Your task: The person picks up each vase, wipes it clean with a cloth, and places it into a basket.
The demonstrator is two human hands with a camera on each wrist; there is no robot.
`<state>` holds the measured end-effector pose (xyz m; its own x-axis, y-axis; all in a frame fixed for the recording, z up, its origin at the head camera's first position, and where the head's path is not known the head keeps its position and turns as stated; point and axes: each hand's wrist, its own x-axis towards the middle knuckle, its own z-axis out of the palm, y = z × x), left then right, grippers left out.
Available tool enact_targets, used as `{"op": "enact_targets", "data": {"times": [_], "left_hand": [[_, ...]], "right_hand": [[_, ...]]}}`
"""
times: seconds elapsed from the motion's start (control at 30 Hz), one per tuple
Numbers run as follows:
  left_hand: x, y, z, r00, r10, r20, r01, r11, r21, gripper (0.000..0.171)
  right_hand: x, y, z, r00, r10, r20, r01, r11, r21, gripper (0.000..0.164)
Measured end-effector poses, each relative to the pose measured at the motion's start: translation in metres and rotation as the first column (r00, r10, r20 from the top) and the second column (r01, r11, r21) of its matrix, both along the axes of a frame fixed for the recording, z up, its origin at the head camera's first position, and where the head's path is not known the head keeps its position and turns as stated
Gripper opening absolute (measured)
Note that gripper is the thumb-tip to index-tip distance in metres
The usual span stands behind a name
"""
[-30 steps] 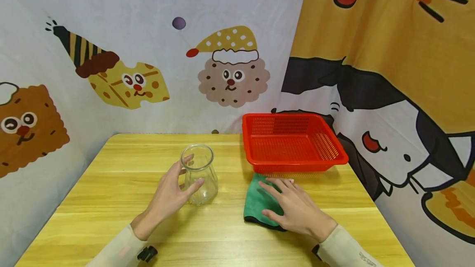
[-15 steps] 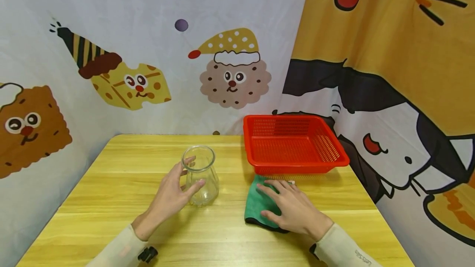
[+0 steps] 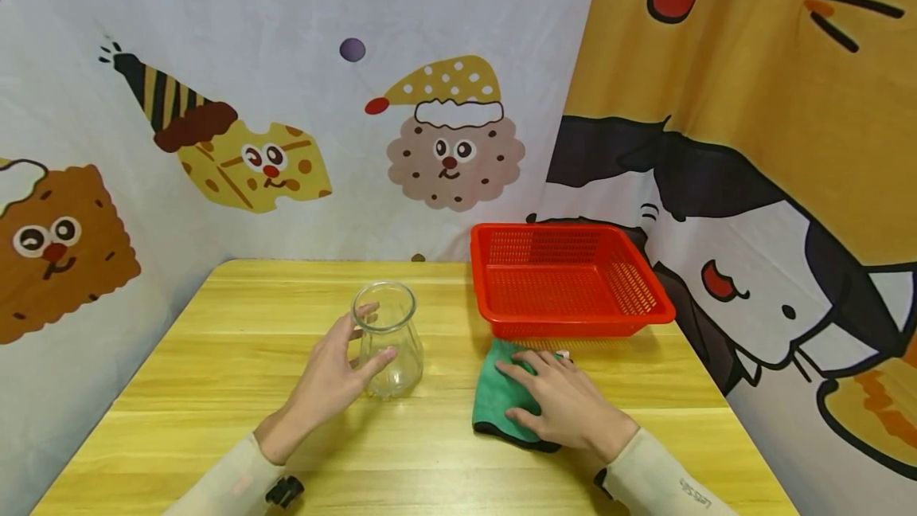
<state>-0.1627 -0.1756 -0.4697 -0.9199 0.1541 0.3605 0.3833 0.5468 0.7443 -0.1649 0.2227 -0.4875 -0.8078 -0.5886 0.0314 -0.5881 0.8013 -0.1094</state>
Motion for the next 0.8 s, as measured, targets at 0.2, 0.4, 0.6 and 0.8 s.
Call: {"op": "enact_targets", "data": {"times": [0.2,0.4,0.6,0.8], "left_hand": [[-0.0005,-0.0009,-0.0002,1.0,-0.002,0.0,0.002,1.0,-0.002,0.078],[-0.0013,-0.0024,0.0008,1.0,0.004,0.019,-0.004,1.0,0.0,0.078],[-0.0016,-0.0031,0.0016,1.0,0.004,0.03,-0.004,1.0,0.0,0.078],[-0.0012,-0.0029,0.0003,0.999,-0.003,0.041,0.002,1.0,0.003,0.077]], "right_hand": [[-0.002,-0.0017,-0.0011,1.0,0.023,-0.021,-0.023,1.0,0.002,0.069],[-0.0043,-0.0037,-0.0015,0.996,0.058,-0.061,-0.06,0.998,-0.022,0.063],[-0.0053,-0.0066,-0.0017,0.995,0.065,-0.081,-0.068,0.997,-0.042,0.06],[-0.0058,-0.0088,-0.0025,0.991,0.065,-0.12,-0.071,0.996,-0.048,0.053]]}}
